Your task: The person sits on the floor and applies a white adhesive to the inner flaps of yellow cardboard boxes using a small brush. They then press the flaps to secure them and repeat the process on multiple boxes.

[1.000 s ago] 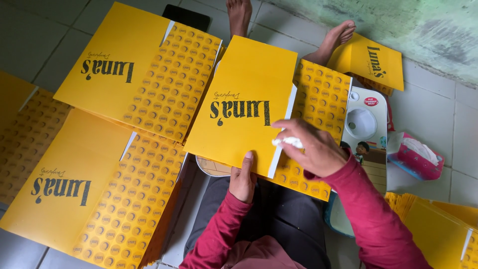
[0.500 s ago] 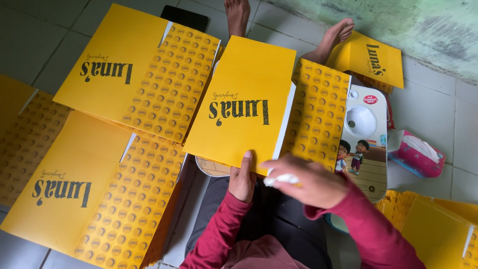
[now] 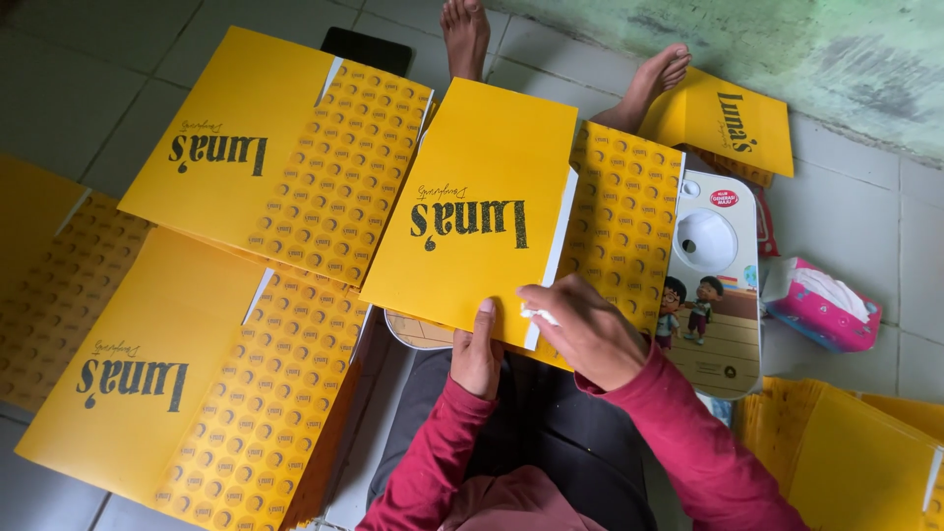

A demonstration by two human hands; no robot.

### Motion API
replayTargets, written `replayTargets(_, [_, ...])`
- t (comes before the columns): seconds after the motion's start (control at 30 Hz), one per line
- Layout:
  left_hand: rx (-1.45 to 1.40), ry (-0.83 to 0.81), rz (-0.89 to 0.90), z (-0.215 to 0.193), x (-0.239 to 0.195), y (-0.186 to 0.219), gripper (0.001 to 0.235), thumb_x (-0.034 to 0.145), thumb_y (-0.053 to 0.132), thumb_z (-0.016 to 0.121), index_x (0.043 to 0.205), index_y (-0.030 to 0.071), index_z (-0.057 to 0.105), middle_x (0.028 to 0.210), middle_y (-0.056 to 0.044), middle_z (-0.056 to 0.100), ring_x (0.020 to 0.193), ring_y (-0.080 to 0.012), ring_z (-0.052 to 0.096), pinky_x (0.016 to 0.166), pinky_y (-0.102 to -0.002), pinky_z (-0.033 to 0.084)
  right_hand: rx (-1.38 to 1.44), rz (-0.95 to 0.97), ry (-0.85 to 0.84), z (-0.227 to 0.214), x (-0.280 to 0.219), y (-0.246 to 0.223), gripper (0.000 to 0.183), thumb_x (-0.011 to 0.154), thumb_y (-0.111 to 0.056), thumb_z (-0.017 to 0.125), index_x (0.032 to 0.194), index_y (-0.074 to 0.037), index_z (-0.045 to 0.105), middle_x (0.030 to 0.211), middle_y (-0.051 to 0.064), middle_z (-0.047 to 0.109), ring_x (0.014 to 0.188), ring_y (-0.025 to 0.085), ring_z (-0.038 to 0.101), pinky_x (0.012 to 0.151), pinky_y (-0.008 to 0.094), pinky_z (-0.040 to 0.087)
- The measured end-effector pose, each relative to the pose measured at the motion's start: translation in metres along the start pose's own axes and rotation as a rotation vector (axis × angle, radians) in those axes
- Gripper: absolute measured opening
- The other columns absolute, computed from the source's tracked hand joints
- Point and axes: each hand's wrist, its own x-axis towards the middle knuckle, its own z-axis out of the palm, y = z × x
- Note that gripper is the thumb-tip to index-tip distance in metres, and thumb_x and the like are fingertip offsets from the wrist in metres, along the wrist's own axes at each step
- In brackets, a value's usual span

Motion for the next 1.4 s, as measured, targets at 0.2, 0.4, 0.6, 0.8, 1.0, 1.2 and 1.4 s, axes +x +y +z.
replayTargets(0.2, [-0.065, -0.035, 0.018, -0.037, 0.017, -0.052, 0.035, 0.102, 0.021, 0.062, 0.132, 0.003, 0.064, 0.104, -0.019, 0.075, 0.084, -0.0287, 0.074, 0.075, -0.045, 0.063, 0.157, -0.071, -0.201, 0.007, -0.020, -0.025, 0.050, 0.085, 0.010, 0.067, 0.133, -0.003, 0.059, 0.077, 0.017, 0.064, 0.065, 0.029, 0.071, 0.060, 0.044, 0.066])
replayTargets(0.4, [-0.094, 0.008, -0.027, 0.002, -0.004, -0.006, 0.055, 0.092, 0.025, 0.065, 0.140, 0.000, 0.053, 0.145, -0.012, 0.058, 0.134, -0.0255, 0.056, 0.119, -0.034, 0.042, 0.024, 0.432, 0.057, -0.064, -0.053, -0.006, 0.047, 0.077, -0.012, 0.084, 0.121, -0.013, 0.067, 0.121, 0.008, 0.073, 0.096, 0.020, 0.074, 0.073, 0.029, 0.059])
replayTargets(0.6, [-0.071, -0.010, 0.001, 0.005, -0.004, -0.005, 0.054, 0.093, 0.027, 0.063, 0.138, 0.000, 0.054, 0.143, -0.012, 0.059, 0.132, -0.0267, 0.057, 0.117, -0.036, 0.044, -0.286, 0.533, 0.330, -0.083, -0.063, 0.069, 0.011, 0.101, -0.006, 0.073, 0.110, 0.000, 0.073, 0.112, 0.015, 0.075, 0.098, 0.029, 0.071, 0.080, 0.042, 0.058])
replayTargets(0.8, [-0.073, 0.040, -0.045, 0.009, -0.004, 0.001, 0.057, 0.091, 0.026, 0.063, 0.140, 0.000, 0.053, 0.145, -0.011, 0.058, 0.132, -0.0255, 0.057, 0.117, -0.034, 0.044, -0.447, 0.340, 0.344, -0.074, -0.074, 0.072, 0.022, 0.097, -0.004, 0.074, 0.119, -0.002, 0.073, 0.131, 0.015, 0.070, 0.121, 0.032, 0.061, 0.097, 0.046, 0.055])
replayTargets(1.0, [-0.104, 0.073, -0.095, 0.010, -0.006, 0.003, 0.049, 0.094, 0.021, 0.061, 0.137, 0.000, 0.056, 0.139, -0.009, 0.062, 0.129, -0.0219, 0.059, 0.115, -0.031, 0.044, 0.722, 0.723, 0.102, -0.009, -0.125, -0.042, 0.024, 0.086, -0.013, 0.074, 0.108, -0.005, 0.075, 0.109, 0.010, 0.082, 0.082, 0.016, 0.082, 0.077, 0.029, 0.067])
replayTargets(1.2, [0.065, 0.001, -0.044, 0.000, -0.009, -0.001, 0.024, 0.100, 0.027, 0.061, 0.107, 0.005, 0.068, 0.107, -0.002, 0.069, 0.102, -0.0129, 0.066, 0.092, -0.027, 0.051, 0.818, 0.834, 0.124, 0.051, -0.131, -0.073, 0.034, 0.094, -0.020, 0.063, 0.121, 0.000, 0.070, 0.097, 0.015, 0.081, 0.078, 0.016, 0.080, 0.072, 0.026, 0.069])
replayTargets(1.4, [0.064, 0.124, -0.025, 0.019, -0.014, 0.021, 0.025, 0.094, 0.030, 0.076, 0.096, 0.006, 0.070, 0.071, -0.008, 0.066, 0.055, -0.0145, 0.063, 0.049, -0.027, 0.049, -0.211, 0.309, 0.406, -0.017, -0.086, -0.011, 0.027, 0.094, -0.008, 0.067, 0.119, -0.011, 0.074, 0.107, 0.013, 0.070, 0.097, 0.032, 0.069, 0.083, 0.042, 0.057])
